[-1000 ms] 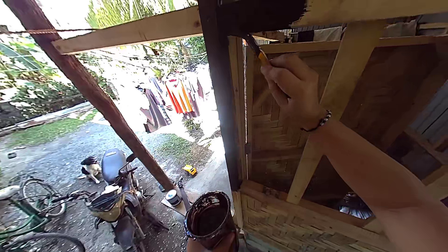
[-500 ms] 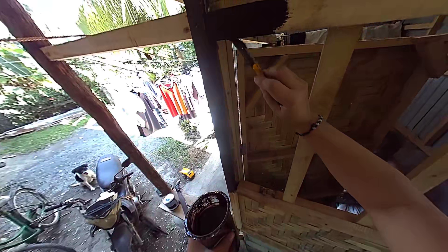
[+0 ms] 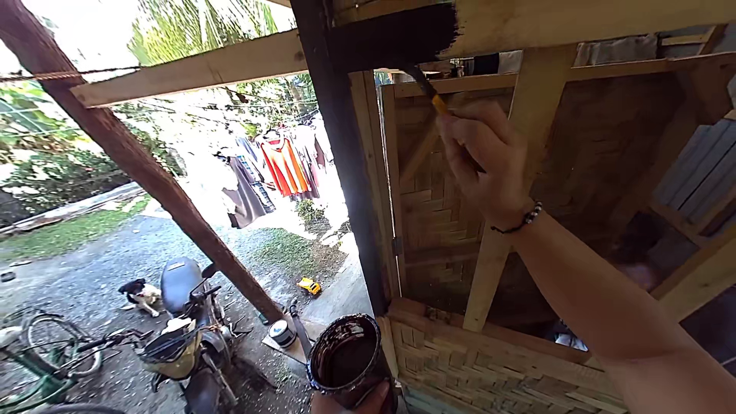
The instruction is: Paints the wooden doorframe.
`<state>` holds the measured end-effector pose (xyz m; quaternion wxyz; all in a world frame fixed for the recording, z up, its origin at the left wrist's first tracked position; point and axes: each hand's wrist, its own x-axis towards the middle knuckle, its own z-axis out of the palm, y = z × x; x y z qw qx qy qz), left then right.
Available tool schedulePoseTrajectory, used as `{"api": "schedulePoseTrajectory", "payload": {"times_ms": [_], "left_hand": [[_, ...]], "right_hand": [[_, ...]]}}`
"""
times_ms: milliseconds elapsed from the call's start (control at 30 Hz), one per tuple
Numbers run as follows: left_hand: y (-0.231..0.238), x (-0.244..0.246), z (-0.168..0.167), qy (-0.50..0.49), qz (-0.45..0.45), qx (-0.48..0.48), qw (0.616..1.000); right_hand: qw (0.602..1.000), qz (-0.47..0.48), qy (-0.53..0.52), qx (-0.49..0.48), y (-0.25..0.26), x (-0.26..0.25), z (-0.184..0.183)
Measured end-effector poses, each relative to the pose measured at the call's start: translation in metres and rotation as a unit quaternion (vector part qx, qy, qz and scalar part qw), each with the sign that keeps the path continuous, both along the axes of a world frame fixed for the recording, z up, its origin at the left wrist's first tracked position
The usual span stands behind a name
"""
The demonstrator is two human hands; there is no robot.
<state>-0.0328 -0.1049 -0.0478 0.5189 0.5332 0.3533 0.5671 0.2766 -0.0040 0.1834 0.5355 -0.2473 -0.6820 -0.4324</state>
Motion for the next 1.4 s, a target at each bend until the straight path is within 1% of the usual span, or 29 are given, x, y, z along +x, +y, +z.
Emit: {"api": "schedulePoseTrajectory", "payload": {"times_ms": [133, 233, 367, 467, 533, 567, 700, 800, 933, 1033, 1167, 1267, 1400], "left_hand": [[-0.001, 0.001, 0.002, 0.003, -0.004, -0.002, 1.0], [0.002, 0.003, 0.001, 0.004, -0.008, 0.006, 1.0], [-0.001, 0.01, 0.003, 0.001, -0.014, 0.012, 1.0], [-0.005, 0.013, 0.006, 0.001, -0.021, 0.005, 1.0], [-0.005, 0.013, 0.007, 0.006, -0.021, 0.003, 1.0], [-0.005, 0.013, 0.006, 0.011, -0.019, 0.003, 1.0], [-0.004, 0.016, 0.007, 0.011, -0.026, 0.013, 1.0], [-0.005, 0.017, 0.008, 0.003, -0.037, 0.016, 0.999], [-0.008, 0.016, 0.005, 0.008, -0.032, 0.014, 0.999], [-0.008, 0.015, 0.004, 0.002, -0.034, 0.013, 0.999], [-0.009, 0.017, 0.007, 0.0, -0.045, 0.009, 0.999], [-0.011, 0.018, 0.007, -0.007, -0.047, 0.008, 0.999], [-0.012, 0.017, 0.006, 0.0, -0.047, 0.019, 0.999]], "right_hand": [[0.999, 0.026, 0.03, 0.01, -0.037, -0.006, -0.011], [0.997, 0.057, 0.043, -0.002, -0.044, -0.012, 0.005], [0.998, 0.019, 0.055, -0.011, -0.049, 0.005, 0.026], [0.997, -0.004, 0.073, -0.007, -0.069, 0.016, 0.025], [0.996, -0.013, 0.086, -0.004, -0.083, 0.01, 0.021], [0.996, -0.016, 0.089, -0.019, -0.089, 0.004, 0.019], [0.994, 0.051, 0.087, -0.037, -0.069, -0.002, 0.034], [0.992, 0.029, 0.106, -0.058, -0.07, 0.011, 0.041], [0.99, 0.011, 0.134, -0.046, -0.097, 0.022, 0.037], [0.989, 0.043, 0.137, -0.034, -0.107, 0.009, 0.044], [0.988, 0.079, 0.125, -0.053, -0.084, -0.007, 0.061], [0.989, 0.037, 0.124, -0.077, -0.076, 0.004, 0.063], [0.991, -0.036, 0.11, -0.06, -0.101, 0.021, 0.053]]}}
